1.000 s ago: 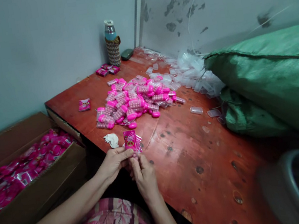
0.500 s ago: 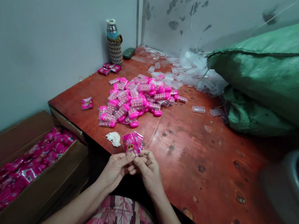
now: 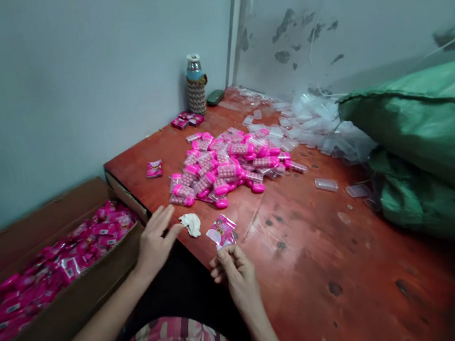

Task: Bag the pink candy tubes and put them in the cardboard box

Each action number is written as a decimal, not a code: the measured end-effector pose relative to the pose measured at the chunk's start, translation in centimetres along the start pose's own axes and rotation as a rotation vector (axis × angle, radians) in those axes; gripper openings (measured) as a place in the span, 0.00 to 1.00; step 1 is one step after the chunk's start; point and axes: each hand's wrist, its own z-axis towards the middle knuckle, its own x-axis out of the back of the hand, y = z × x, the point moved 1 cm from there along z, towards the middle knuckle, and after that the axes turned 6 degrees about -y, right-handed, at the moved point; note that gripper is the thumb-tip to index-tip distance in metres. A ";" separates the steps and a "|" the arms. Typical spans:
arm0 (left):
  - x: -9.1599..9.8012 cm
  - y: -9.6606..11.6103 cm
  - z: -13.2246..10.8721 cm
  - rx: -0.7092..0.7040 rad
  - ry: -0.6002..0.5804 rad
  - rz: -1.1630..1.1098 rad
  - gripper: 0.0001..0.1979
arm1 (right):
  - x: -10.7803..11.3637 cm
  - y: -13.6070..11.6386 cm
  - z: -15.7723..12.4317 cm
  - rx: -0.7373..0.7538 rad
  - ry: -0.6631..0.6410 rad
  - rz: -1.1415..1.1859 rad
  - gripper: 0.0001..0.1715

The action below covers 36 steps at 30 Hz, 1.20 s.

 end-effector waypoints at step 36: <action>-7.1 1.8 -0.8 -0.455 -0.119 0.400 0.12 | 0.4 -0.3 0.1 0.142 0.204 -0.135 0.11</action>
